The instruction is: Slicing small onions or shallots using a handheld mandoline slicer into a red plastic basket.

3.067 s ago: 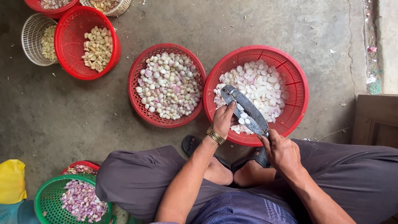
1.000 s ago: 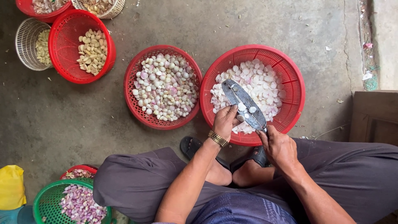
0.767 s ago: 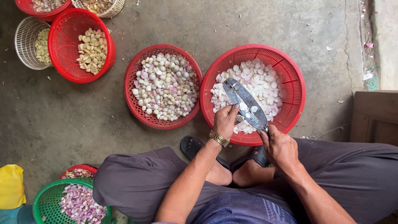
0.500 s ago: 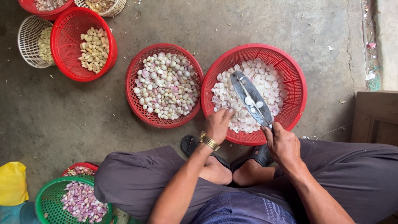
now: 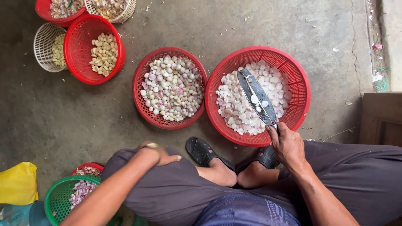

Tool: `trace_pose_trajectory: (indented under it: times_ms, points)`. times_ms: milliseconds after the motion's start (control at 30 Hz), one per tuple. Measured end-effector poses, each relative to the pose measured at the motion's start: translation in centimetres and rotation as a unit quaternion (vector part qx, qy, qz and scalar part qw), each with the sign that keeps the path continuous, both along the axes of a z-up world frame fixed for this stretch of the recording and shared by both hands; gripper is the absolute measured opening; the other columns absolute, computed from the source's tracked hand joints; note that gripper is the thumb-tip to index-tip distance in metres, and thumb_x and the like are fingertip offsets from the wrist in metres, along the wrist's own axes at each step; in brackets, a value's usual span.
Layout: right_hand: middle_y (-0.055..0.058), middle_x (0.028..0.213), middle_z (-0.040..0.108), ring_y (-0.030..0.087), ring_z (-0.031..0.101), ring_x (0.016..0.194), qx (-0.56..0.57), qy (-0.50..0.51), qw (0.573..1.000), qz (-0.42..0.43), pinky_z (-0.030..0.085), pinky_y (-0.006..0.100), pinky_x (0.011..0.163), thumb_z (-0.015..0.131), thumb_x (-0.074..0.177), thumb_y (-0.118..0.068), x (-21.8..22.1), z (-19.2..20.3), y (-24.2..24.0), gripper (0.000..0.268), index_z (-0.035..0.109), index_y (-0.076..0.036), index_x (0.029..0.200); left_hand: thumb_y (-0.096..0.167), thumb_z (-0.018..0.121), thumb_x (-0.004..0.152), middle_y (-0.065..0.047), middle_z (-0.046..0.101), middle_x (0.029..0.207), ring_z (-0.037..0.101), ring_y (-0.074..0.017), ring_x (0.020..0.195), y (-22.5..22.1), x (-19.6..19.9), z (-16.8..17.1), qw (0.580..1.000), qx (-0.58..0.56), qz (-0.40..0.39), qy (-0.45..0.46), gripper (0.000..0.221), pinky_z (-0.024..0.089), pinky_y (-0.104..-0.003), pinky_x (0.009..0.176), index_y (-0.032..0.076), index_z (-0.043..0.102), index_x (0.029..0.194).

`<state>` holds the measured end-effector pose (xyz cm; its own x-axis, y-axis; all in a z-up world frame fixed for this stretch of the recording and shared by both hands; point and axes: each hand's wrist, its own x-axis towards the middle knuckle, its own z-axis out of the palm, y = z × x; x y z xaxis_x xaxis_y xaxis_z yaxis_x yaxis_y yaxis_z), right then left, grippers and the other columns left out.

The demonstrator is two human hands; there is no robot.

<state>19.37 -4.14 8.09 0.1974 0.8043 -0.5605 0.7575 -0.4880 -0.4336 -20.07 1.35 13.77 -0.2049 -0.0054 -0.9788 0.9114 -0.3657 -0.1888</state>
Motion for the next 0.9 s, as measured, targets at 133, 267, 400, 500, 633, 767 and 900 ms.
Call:
trace_pose_trajectory:
  times_ms: [133,267,400,500,633,767,900]
  points:
    - [0.028,0.085,0.073,0.049,0.071,0.096,0.002,0.004,1.000,0.007,0.055,0.061,0.084,0.056,0.103,-0.052,-0.5,0.8,0.5,0.039,0.067,-0.014,0.108,0.089,0.017,0.084,-0.011,0.052,0.152,0.046,-0.0289,0.144,-4.6,-3.8,-8.9,0.999,-0.016,-0.029,-0.001,0.106,0.039,-0.054,0.114,0.010,0.052,0.147]
    - [0.028,0.085,0.074,0.049,0.072,0.095,-0.002,0.007,1.000,0.007,0.056,0.060,0.085,0.057,0.101,-0.048,-0.4,1.0,-0.3,0.037,0.067,-0.014,0.110,0.041,0.039,0.096,-0.008,0.075,0.099,0.071,-0.0295,0.096,-7.3,-2.9,-11.5,0.965,0.119,-0.180,-0.151,0.045,0.058,-0.053,0.076,0.014,0.075,0.101]
    - [0.016,0.066,0.068,0.035,0.065,0.055,0.104,0.019,0.993,0.045,0.049,0.046,0.055,0.066,0.098,-0.033,-0.7,0.5,-0.5,0.027,0.065,-0.006,0.098,0.016,0.061,0.082,-0.011,0.074,0.069,0.068,-0.0291,0.055,-8.6,-1.9,-4.7,0.833,0.319,-0.242,-0.382,0.022,0.050,-0.044,0.049,0.015,0.077,0.067]
    - [0.017,0.067,0.068,0.036,0.066,0.056,0.111,0.018,0.992,0.058,0.049,0.047,0.055,0.067,0.097,-0.034,-1.1,0.1,-0.4,0.030,0.065,-0.005,0.099,0.015,0.064,0.074,-0.010,0.070,0.058,0.065,-0.0265,0.051,-9.2,0.5,-0.1,0.748,0.407,-0.194,-0.487,0.010,0.051,-0.040,0.058,0.016,0.069,0.065]
    - [0.016,0.069,0.069,0.035,0.066,0.058,0.105,0.018,0.992,0.069,0.050,0.047,0.057,0.066,0.096,-0.035,-1.3,0.0,0.1,0.030,0.065,-0.005,0.101,0.012,0.064,0.075,-0.007,0.066,0.059,0.063,-0.0238,0.055,-7.5,2.5,4.6,0.713,0.471,-0.176,-0.489,0.011,0.049,-0.036,0.065,0.015,0.060,0.065]
    - [0.023,0.078,0.072,0.043,0.069,0.076,0.062,0.019,0.996,0.060,0.053,0.053,0.070,0.062,0.098,-0.043,-1.0,0.3,-0.6,0.034,0.067,-0.010,0.108,0.056,0.073,0.073,-0.006,0.056,0.089,0.052,-0.0254,0.087,-5.8,3.2,4.7,0.799,0.465,-0.036,-0.378,0.050,0.039,-0.047,0.084,0.014,0.056,0.095]
    - [0.027,0.086,0.074,0.048,0.072,0.094,0.026,0.015,0.999,0.037,0.056,0.059,0.084,0.058,0.100,-0.050,-1.0,0.6,-0.7,0.038,0.068,-0.016,0.114,0.026,0.062,0.088,-0.002,0.076,0.075,0.075,-0.0260,0.080,-11.0,-0.3,-8.8,0.926,0.280,-0.129,-0.218,0.019,0.057,-0.046,0.069,0.020,0.078,0.078]
